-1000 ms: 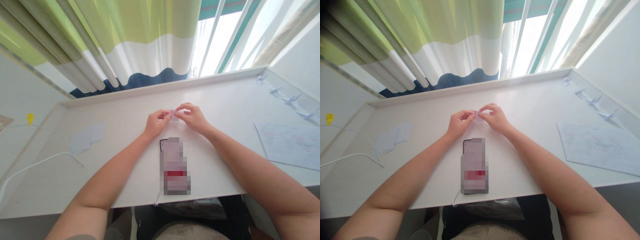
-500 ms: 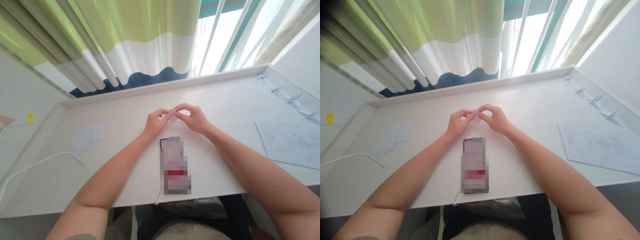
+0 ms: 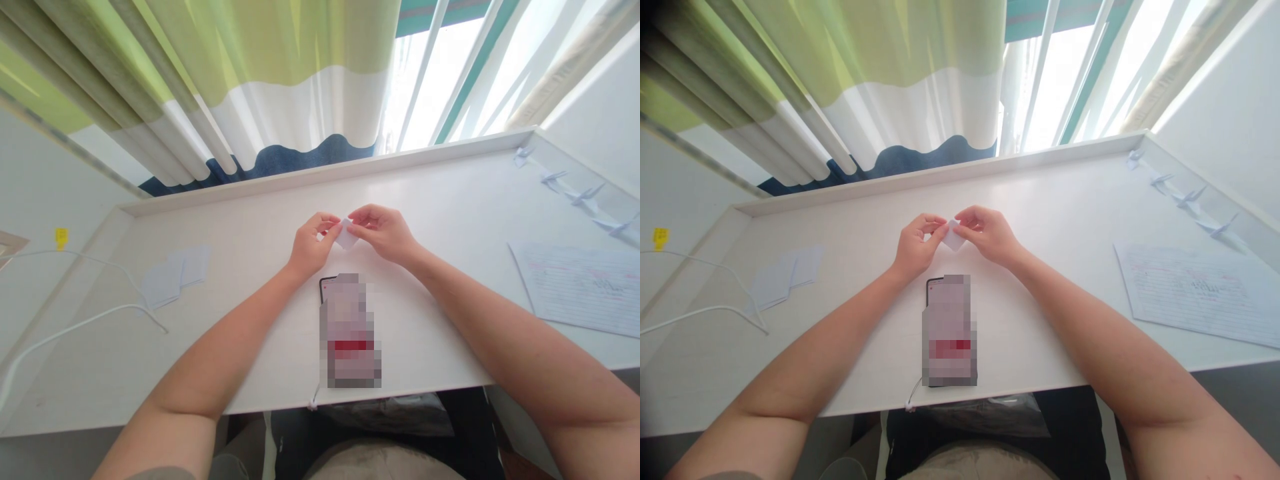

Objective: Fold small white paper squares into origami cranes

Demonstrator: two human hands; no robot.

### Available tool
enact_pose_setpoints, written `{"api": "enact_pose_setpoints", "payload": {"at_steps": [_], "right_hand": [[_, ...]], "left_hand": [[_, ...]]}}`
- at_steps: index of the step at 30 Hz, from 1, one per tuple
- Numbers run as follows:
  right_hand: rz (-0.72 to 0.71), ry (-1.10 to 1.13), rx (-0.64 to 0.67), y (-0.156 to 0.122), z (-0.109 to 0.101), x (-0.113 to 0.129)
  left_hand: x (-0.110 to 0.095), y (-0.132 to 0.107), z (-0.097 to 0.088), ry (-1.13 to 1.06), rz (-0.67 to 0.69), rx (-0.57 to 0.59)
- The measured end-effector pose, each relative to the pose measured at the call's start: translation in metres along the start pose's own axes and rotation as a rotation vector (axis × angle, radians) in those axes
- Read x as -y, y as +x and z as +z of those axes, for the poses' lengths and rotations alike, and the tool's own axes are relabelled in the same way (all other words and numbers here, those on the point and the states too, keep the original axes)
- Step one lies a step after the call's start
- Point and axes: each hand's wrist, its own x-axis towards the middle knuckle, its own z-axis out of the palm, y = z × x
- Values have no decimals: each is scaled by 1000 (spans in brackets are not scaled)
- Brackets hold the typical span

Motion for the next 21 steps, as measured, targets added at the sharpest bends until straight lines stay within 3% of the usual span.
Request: {"api": "enact_pose_setpoints", "payload": {"at_steps": [4,11,14,21], "right_hand": [[80,45,60,-1,0,3],[93,115,-16,-2,1,10],[138,132,33,-2,-1,11],[156,122,110,-2,-3,6]], "left_hand": [[-1,-2,1,-72,-69,40],[0,0,1,-208,-186,151],[4,2,0,-232,-195,177],[5,5,1,-315,-207,137]]}}
